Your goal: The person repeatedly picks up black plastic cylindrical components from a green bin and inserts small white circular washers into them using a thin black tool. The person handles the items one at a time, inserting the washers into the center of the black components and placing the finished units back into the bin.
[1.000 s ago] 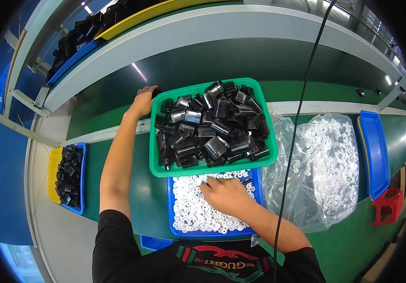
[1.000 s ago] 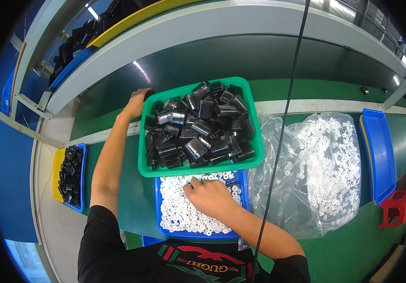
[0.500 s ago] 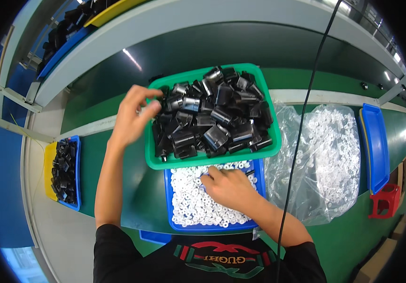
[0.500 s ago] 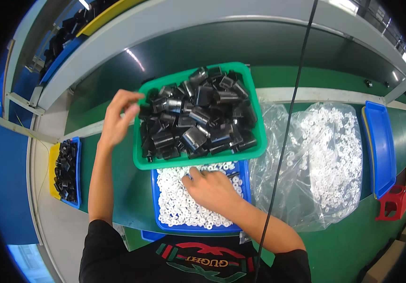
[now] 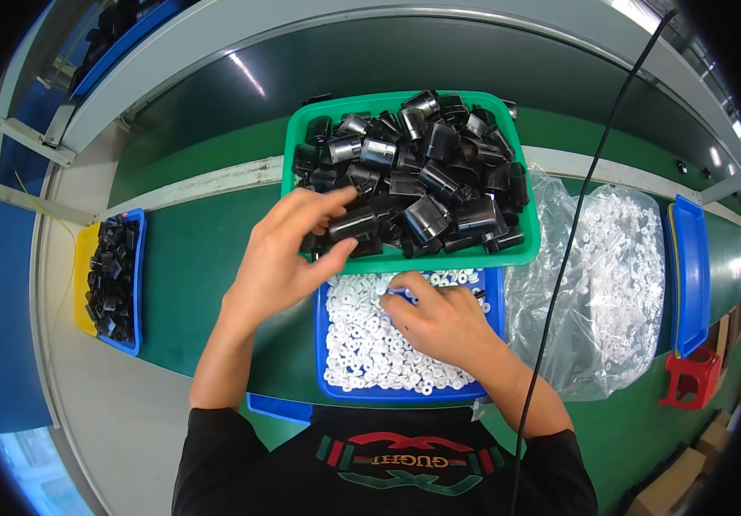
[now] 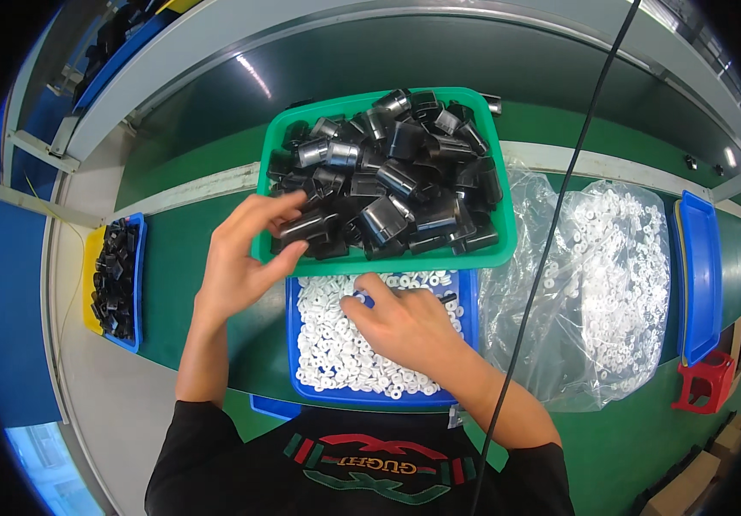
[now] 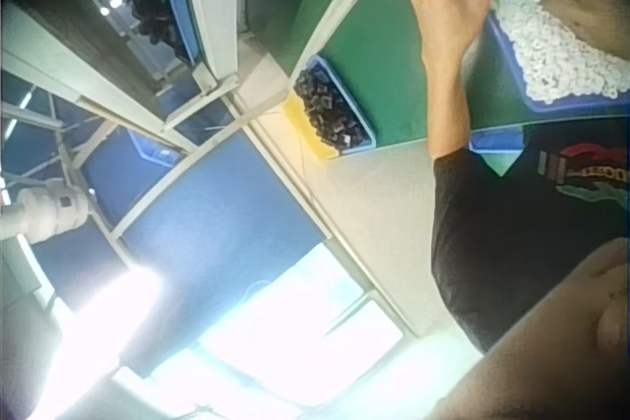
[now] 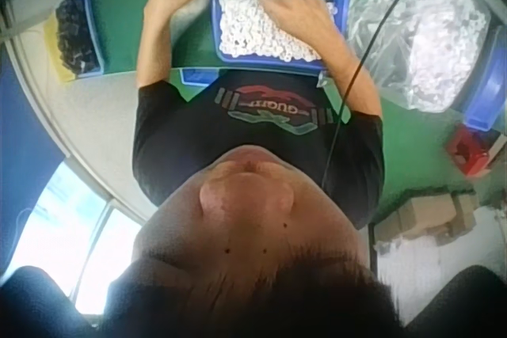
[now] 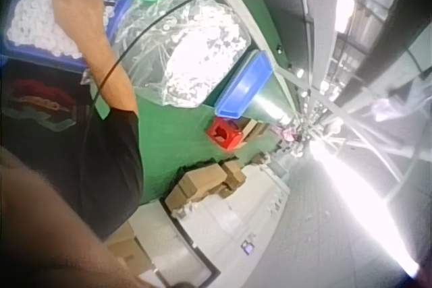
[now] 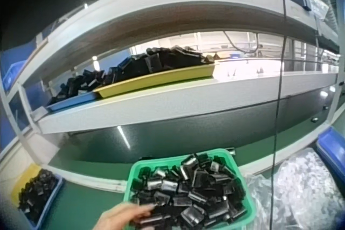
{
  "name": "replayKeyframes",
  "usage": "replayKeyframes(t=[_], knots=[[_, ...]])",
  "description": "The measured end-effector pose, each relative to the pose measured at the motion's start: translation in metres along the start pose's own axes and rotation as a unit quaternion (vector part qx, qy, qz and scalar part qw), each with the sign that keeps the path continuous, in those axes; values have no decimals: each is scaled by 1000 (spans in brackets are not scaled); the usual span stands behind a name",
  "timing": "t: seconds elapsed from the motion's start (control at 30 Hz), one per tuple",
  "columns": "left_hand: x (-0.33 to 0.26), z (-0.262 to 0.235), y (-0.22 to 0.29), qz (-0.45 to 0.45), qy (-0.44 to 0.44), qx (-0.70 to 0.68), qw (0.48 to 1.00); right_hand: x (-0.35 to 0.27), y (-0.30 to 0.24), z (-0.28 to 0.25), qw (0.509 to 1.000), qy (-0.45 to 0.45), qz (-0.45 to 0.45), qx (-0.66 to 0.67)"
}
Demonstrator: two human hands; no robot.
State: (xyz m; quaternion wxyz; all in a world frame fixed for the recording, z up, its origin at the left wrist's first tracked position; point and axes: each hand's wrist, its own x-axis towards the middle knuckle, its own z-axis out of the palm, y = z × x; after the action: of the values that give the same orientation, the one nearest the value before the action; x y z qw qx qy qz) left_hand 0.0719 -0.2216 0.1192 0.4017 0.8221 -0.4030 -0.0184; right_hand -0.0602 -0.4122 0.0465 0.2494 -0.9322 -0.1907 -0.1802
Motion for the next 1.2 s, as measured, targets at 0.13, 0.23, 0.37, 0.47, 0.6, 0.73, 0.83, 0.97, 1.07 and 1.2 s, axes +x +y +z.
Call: replayKeyframes(t=[0.13, 0.23, 0.37, 0.47, 0.6, 0.73, 0.83, 0.97, 1.07, 1.2], knots=[[-20, 11, 7, -71, 10, -290, 954, 3, 1, -2, 998, 27, -19, 50], [-34, 19, 10, -50, -24, -381, 923, 4, 3, -2, 992, 49, -45, 103], [-42, 30, 3, -25, -27, -507, 861, 6, 6, -3, 986, 69, -56, 142], [-51, 29, -2, -50, -35, -494, 868, 5, 9, -9, 993, 10, -36, 113], [-53, 15, -14, -19, -95, -384, 918, 2, 5, -8, 997, -72, 9, 15], [-63, 29, -20, -19, -62, -385, 921, 1, 5, 1, 993, -110, 0, -40], [-66, 34, -23, 14, -39, -367, 929, 0, 5, 0, 990, -127, 5, -59], [-68, 34, -22, 22, -47, -323, 945, -2, 7, 2, 990, -127, -4, -57], [-66, 34, -13, -1, -43, -247, 968, 4, 5, -2, 997, -61, -5, 37], [-69, 36, -12, -23, -51, -243, 968, 11, 5, -16, 995, 6, -25, 99]])
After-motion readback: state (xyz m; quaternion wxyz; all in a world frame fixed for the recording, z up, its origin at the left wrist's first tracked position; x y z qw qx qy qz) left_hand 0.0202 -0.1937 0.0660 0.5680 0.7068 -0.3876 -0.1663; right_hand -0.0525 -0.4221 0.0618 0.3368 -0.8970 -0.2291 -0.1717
